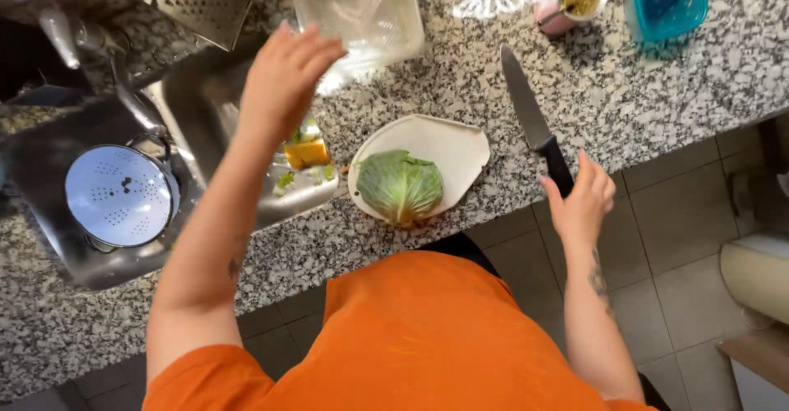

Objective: The person removes outer leaves from a head of cabbage, cuts it in half, and slices it into thin strips on a cutting board. The shredded cabbage is then transferred into a colander in the sink. The person briefly pets a dog that enters the frame.

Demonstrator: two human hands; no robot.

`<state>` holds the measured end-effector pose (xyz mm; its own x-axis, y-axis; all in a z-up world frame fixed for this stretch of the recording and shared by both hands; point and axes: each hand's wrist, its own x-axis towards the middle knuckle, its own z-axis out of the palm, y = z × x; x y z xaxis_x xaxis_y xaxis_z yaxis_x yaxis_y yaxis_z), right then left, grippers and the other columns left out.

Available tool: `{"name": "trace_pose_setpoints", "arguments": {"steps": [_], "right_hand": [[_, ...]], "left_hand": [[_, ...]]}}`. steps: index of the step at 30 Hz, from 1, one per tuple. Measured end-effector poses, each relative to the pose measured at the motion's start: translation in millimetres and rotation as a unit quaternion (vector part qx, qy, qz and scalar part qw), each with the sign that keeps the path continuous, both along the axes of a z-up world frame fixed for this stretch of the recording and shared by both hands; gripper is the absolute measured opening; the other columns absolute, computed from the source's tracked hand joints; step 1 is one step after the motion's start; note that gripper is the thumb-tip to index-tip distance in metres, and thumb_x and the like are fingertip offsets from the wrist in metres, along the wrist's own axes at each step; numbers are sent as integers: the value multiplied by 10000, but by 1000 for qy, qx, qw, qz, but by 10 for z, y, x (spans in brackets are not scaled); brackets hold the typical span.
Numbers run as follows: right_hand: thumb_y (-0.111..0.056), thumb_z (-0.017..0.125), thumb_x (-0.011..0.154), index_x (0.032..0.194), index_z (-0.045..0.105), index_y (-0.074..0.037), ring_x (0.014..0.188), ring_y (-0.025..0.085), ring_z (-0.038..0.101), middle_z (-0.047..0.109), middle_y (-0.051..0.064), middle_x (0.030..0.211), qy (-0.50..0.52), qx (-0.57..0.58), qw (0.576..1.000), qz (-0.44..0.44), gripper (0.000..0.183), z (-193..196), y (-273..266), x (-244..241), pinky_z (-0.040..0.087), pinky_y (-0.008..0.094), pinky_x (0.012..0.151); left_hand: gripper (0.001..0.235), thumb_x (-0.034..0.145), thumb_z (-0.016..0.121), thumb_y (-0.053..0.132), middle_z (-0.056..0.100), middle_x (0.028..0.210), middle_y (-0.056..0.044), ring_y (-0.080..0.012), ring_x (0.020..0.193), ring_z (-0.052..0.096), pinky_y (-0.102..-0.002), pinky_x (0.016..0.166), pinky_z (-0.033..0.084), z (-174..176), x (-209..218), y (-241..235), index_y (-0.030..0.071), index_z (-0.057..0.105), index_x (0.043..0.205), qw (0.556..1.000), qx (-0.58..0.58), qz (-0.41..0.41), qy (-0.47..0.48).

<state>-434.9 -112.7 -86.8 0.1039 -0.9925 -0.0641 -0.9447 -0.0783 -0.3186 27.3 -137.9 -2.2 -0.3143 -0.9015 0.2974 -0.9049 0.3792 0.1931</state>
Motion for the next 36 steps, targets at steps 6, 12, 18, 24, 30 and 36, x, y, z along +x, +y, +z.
{"name": "trace_pose_setpoints", "arguments": {"steps": [6, 12, 18, 24, 30, 36], "right_hand": [[-321, 683, 911, 1289, 495, -32, 1088, 321, 332, 426, 125, 1133, 38, -88, 995, 40, 512, -292, -98, 127, 255, 446, 851], [-238, 641, 924, 993, 681, -126, 866, 240, 577, 601, 24, 869, -208, -24, 957, 200, 137, -95, 46, 1021, 431, 363, 824], [-318, 588, 921, 1147, 643, -137, 826, 284, 605, 581, 111, 961, -215, 241, 929, 183, 294, -184, -54, 1537, 485, 421, 740], [-105, 689, 786, 999, 675, -24, 675, 69, 496, 523, -1, 754, -353, 296, 885, 74, 228, -27, -68, 1635, 428, 213, 652], [-167, 623, 922, 992, 606, -68, 827, 128, 543, 611, 51, 845, -415, 269, 864, 96, 123, 167, -61, 1572, 441, 275, 765], [-81, 605, 925, 1026, 576, -41, 761, 77, 587, 613, 24, 802, -517, 271, 804, 117, 112, 178, 79, 1538, 504, 243, 741]], "left_hand": [[364, 922, 543, 459, 641, 1009, -21, -254, 955, 634, -417, 802, 502, -1035, -539, 815, 225, 594, 1197, 951, 254, 138, 106], [217, 830, 645, 386, 661, 889, -48, -309, 903, 646, -453, 778, 501, -973, -823, 777, 189, 699, 901, 846, 378, 253, 279], [276, 849, 634, 397, 651, 959, -83, -298, 940, 649, -464, 815, 504, -982, -835, 743, 159, 633, 990, 861, 381, 257, 217], [341, 863, 587, 451, 646, 985, -98, -316, 1023, 606, -467, 866, 450, -905, -801, 749, 133, 619, 985, 814, 442, 262, 271], [521, 802, 610, 591, 645, 1121, -68, -275, 1114, 564, -388, 908, 373, -410, -791, 966, 135, 510, 1032, 779, 451, 177, 398], [1074, 486, 836, 618, 333, 1458, -129, -381, 1374, 201, -747, 1011, 31, -105, -1110, 998, 171, 364, 1341, 893, 395, 33, 211]]}}
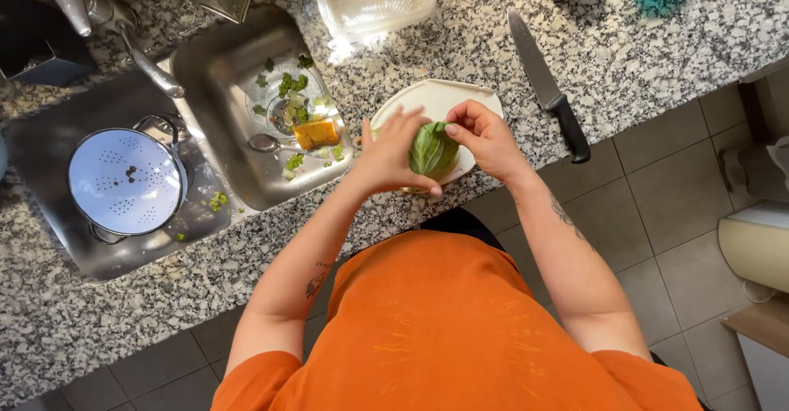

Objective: The person removes outer leaves from a head of cabbage, cuts it in half, and slices it into thin strips on a cutting board. The shredded cabbage is then transferred into a colander in the sink. The person briefly pets a dog that enters the frame.

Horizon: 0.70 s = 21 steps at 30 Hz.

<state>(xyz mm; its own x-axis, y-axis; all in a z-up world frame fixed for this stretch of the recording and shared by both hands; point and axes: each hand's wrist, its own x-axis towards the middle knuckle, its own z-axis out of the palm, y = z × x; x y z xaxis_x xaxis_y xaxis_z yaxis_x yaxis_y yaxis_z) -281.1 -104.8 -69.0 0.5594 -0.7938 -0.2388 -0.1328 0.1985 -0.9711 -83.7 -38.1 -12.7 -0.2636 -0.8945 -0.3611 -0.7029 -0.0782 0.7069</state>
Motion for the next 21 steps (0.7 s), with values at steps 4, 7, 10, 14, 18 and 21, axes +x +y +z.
{"name": "trace_pose_setpoints", "arguments": {"steps": [4, 7, 10, 14, 18, 21], "right_hand": [[-127, 573, 937, 1091, 572, 0, 924, 116, 600, 646, 93, 962, -55, 33, 998, 6, 199, 242, 20, -119, 516, 307, 862], [-328, 906, 451, 1347, 435, -93, 1315, 472, 285, 417, 273, 1348, 190, -95, 961, 175, 1039, 374, 91, -127, 163, 579, 1096], [-184, 881, 520, 1414, 367, -180, 1395, 387, 108, 240, 115, 1515, 286, -259, 883, 269, 1031, 11, 284, 12, 32, 607, 1086], [-299, 874, 554, 1298, 443, -84, 1208, 307, 442, 478, 95, 1299, 213, -363, 894, 153, 886, -111, 271, 338, 290, 497, 1036], [-298, 905, 445, 1234, 480, -17, 1091, 374, 499, 499, 182, 1151, 270, -402, 855, 185, 939, -131, 264, 309, 416, 481, 982], [-458, 925, 426, 1165, 512, -73, 1007, 302, 562, 544, 109, 1006, 280, -305, 890, 193, 931, 48, 137, 263, 447, 463, 943]], "left_hand": [[694, 714, 754, 313, 586, 1163, -221, -381, 1148, 524, -673, 1042, 185, -334, -104, 185, -20, 463, 1249, 994, -93, -4, 56], [258, 747, 705, 223, 608, 695, -157, -383, 774, 631, -527, 1025, 378, -181, -49, 230, 50, 529, 822, 988, -123, 4, 96], [259, 771, 669, 217, 647, 805, -192, -422, 847, 619, -543, 820, 480, -70, 13, 197, 69, 538, 939, 988, -98, -1, 117], [258, 757, 723, 171, 660, 799, -83, -350, 847, 649, -430, 770, 492, -11, 80, 18, 201, 595, 979, 963, -115, 81, 228], [269, 812, 688, 293, 624, 803, -136, -404, 887, 606, -494, 732, 473, 53, 188, 97, 240, 542, 1031, 968, -126, 104, 190], [244, 864, 621, 317, 635, 841, -127, -408, 915, 614, -476, 790, 484, 212, 177, 274, 279, 515, 1080, 969, -56, 110, 212]]}}
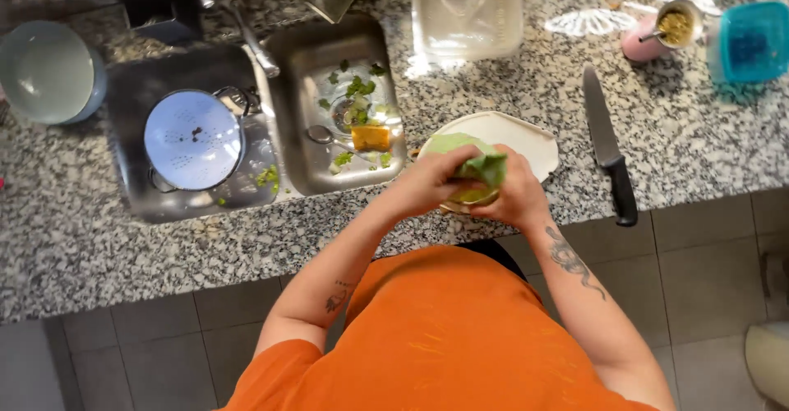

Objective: The person removes outer leaves from a head of cabbage, cuts it in half, and slices it into thin strips on a cutting board. The shredded cabbage is then transferred into a colander in the sink. The person briefly pets a dog that enters the frame.

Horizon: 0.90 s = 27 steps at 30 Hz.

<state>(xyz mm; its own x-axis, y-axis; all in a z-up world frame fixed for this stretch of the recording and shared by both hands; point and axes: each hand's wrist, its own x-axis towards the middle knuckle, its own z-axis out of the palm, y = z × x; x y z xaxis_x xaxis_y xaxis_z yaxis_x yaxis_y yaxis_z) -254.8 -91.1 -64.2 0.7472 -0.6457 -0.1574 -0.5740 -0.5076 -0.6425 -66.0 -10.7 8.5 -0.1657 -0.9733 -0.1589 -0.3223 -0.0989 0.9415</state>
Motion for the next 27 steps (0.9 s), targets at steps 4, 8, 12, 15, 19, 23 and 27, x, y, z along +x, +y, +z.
{"name": "trace_pose_setpoints", "arguments": {"steps": [4, 8, 12, 15, 19, 23, 27], "right_hand": [[-470, 844, 414, 1415, 412, -335, 1012, 343, 571, 503, 101, 1160, -55, -192, 977, -73, 1099, -365, 125, -116, 497, 446, 869], [-374, 846, 494, 1407, 415, -339, 992, 398, 555, 478, 137, 1144, -52, -171, 973, -148, 1010, -180, 200, -10, 511, 532, 801], [-292, 898, 529, 1442, 319, -309, 953, 369, 517, 438, 203, 1125, -27, -195, 973, -122, 1081, -257, 262, 84, 515, 482, 820], [-345, 898, 494, 1448, 316, -322, 937, 350, 511, 415, 194, 1172, 18, -285, 953, -100, 1118, -403, 330, 133, 528, 472, 734], [-344, 886, 511, 1447, 315, -373, 945, 344, 485, 393, 174, 1201, 25, -317, 943, -98, 1097, -590, 354, 101, 499, 454, 742], [-421, 839, 615, 1469, 246, -350, 1020, 406, 471, 391, 225, 1236, 29, -253, 964, -84, 1042, -190, 184, -62, 477, 509, 809], [-268, 784, 777, 1439, 327, -167, 1102, 375, 422, 441, 191, 1211, 120, -80, 939, -312, 811, 404, -22, -604, 373, 547, 908]], "left_hand": [[320, 872, 602, 188, 646, 851, -116, -394, 909, 616, -466, 783, 485, -338, -164, 220, 326, 494, 1140, 997, -15, 68, 31], [274, 898, 573, 99, 649, 898, -70, -188, 860, 639, -367, 831, 519, -583, -250, 327, 175, 493, 1148, 896, -36, 258, 361], [619, 772, 489, 443, 644, 884, -94, -153, 810, 633, -310, 752, 541, -417, 40, 342, 110, 382, 1282, 802, 2, 246, 545], [311, 847, 534, 426, 632, 706, -42, -241, 688, 611, -382, 771, 494, -262, 352, 374, 156, 687, 867, 947, 121, 156, 254], [349, 721, 730, 358, 674, 654, -31, -295, 689, 670, -401, 706, 502, -54, 135, 280, 193, 611, 1005, 974, 144, 154, -83], [639, 625, 809, 327, 486, 1128, -157, -341, 839, 572, -466, 678, 466, -287, -149, 129, 54, 544, 1138, 913, 54, 113, -388], [541, 721, 659, 563, 570, 831, -106, -330, 869, 590, -578, 808, 378, -425, -265, 107, 57, 608, 905, 868, 119, 84, -475]]}}
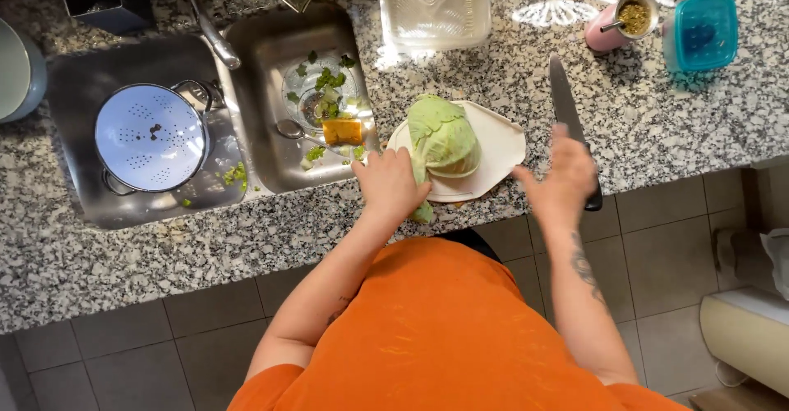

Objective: The person removes outer leaves from a head of cabbage, cuts it in half, and slices it into thin strips on a cutting board. The shredded cabbage is then transferred into a colander in the sink. The person briefly pets a dog that enters the frame.

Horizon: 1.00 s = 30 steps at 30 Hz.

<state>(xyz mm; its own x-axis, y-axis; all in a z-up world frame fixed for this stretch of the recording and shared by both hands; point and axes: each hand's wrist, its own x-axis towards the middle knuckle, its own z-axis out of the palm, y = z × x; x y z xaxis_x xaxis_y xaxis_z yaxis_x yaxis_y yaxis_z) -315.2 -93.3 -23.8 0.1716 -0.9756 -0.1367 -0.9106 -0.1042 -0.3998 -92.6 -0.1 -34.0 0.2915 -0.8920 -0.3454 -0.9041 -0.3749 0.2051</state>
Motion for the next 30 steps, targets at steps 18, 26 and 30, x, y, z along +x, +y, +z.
{"name": "trace_pose_setpoints", "arguments": {"steps": [18, 26, 30], "right_hand": [[-425, 654, 845, 1132, 605, -258, 529, 257, 642, 618, 105, 578, -129, 110, 985, 17, 336, -99, 653, -385, 500, 388, 547], [-389, 553, 932, 1067, 606, -173, 674, 266, 653, 613, 36, 725, -46, -68, 988, 133, 260, -306, 1028, 200, 548, 387, 545], [-377, 471, 959, 1071, 533, -221, 557, 263, 627, 522, 31, 637, 126, -144, 961, 199, 202, -465, 1082, 280, 533, 429, 450]], "left_hand": [[525, 800, 527, 522, 670, 953, -139, -328, 955, 613, -603, 926, 290, -84, -74, -89, 52, 619, 1014, 988, 144, -30, 40], [542, 804, 483, 534, 656, 964, -137, -338, 950, 613, -579, 869, 354, -408, 25, 38, 49, 597, 1016, 993, 82, -60, 58], [513, 803, 484, 493, 650, 974, -133, -346, 948, 615, -559, 817, 380, -471, 41, 58, 49, 582, 1041, 993, 68, -72, 59]]}}
